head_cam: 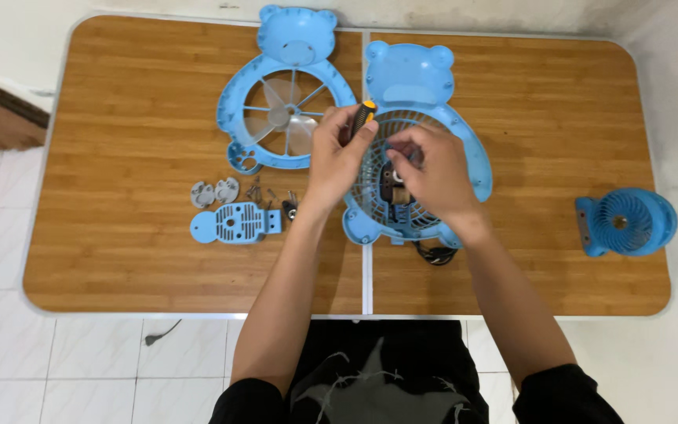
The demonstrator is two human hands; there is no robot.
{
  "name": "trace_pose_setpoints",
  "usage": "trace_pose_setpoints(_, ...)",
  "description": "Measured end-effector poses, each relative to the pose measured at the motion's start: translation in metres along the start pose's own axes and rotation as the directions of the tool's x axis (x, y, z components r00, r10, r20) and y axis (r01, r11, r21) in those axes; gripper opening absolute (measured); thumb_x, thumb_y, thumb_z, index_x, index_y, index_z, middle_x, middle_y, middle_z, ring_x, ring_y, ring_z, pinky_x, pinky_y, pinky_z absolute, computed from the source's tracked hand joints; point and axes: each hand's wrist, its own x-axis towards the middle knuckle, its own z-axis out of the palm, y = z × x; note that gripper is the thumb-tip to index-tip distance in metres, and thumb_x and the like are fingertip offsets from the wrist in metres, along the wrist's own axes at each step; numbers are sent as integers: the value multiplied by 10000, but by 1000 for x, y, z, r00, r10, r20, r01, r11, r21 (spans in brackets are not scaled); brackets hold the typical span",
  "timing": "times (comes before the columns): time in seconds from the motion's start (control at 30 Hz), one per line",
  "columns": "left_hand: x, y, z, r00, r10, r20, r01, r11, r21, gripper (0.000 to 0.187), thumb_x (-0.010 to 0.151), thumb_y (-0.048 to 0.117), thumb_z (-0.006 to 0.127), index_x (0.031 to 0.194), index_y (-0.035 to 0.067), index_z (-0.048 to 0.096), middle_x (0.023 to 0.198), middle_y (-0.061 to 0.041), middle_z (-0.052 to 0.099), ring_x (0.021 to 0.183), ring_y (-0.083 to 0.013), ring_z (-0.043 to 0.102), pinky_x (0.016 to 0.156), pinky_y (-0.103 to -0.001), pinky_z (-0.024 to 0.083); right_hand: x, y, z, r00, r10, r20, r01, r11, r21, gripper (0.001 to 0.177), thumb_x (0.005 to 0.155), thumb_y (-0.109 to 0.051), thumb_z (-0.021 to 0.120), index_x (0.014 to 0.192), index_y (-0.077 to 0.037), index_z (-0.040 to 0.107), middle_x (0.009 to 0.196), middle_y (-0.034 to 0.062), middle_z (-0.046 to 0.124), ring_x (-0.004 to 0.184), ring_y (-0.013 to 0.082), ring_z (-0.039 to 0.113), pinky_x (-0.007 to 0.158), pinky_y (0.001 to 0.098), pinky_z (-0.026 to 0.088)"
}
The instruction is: The person assembles a blue bear-shaped electric fan on a wooden table. They use a screwdriver to fasten screws into the fan housing, securing the motor and internal components. The fan blade and front grille remain separate on the table during the clip.
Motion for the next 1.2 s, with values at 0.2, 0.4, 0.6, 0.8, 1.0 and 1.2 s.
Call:
trace_pose_setpoints(0.2,-6,2,-53,988,-56,-146,54,998,-21,208,951,106,752,1120,-9,717,923,16,554,787,-58,498,675,-235,412,7,-36,68,993,-64,99,22,928,371,252,883,-2,736,1124,16,663,948,102,739,850,149,721,746,295,605)
trace_pose_setpoints(0.4,-31,-20,-106,955,-125,-268,143,988,49,201,952,95,739,1121,-14,728,921,8,529,760,-57,486,650,-236,408,-26,-54,154,986,-1,169,-34,979,203,266,809,7,722,1051,18,611,933,185,709,802,327,731,720,413,572)
trace_pose_setpoints(0.6,-61,-55,-129,950,-120,-289,145,987,67,246,933,85,732,1157,-11,698,929,23,540,772,-61,474,669,-236,417,-45,-36,185,985,-18,171,28,998,-55,335,739,-26,806,1014,5,616,1000,250,607,910,467,619,792,539,495)
trace_pose_setpoints(0.8,-80,-67,-135,947,-140,-288,184,974,133,215,933,89,739,1124,-11,730,898,22,540,769,-73,465,676,-236,414,-48,-21,190,970,121,211,-96,988,-125,317,714,-81,839,949,-7,639,976,199,679,935,424,653,809,502,512)
trace_pose_setpoints(1.0,-80,-62,-135,936,-196,-291,227,971,77,230,934,97,738,1140,-6,732,892,21,526,758,-58,458,664,-233,411,-48,-11,196,964,149,219,-126,985,-115,227,760,-47,786,938,5,655,968,201,701,887,409,680,756,486,531)
trace_pose_setpoints(1.2,-77,-54,-131,940,-176,-290,201,978,56,201,923,58,707,1114,-3,714,919,33,540,756,-50,466,655,-228,405,-46,-16,193,964,200,174,-207,978,18,130,834,-57,740,938,15,713,840,183,730,730,312,745,678,393,585)
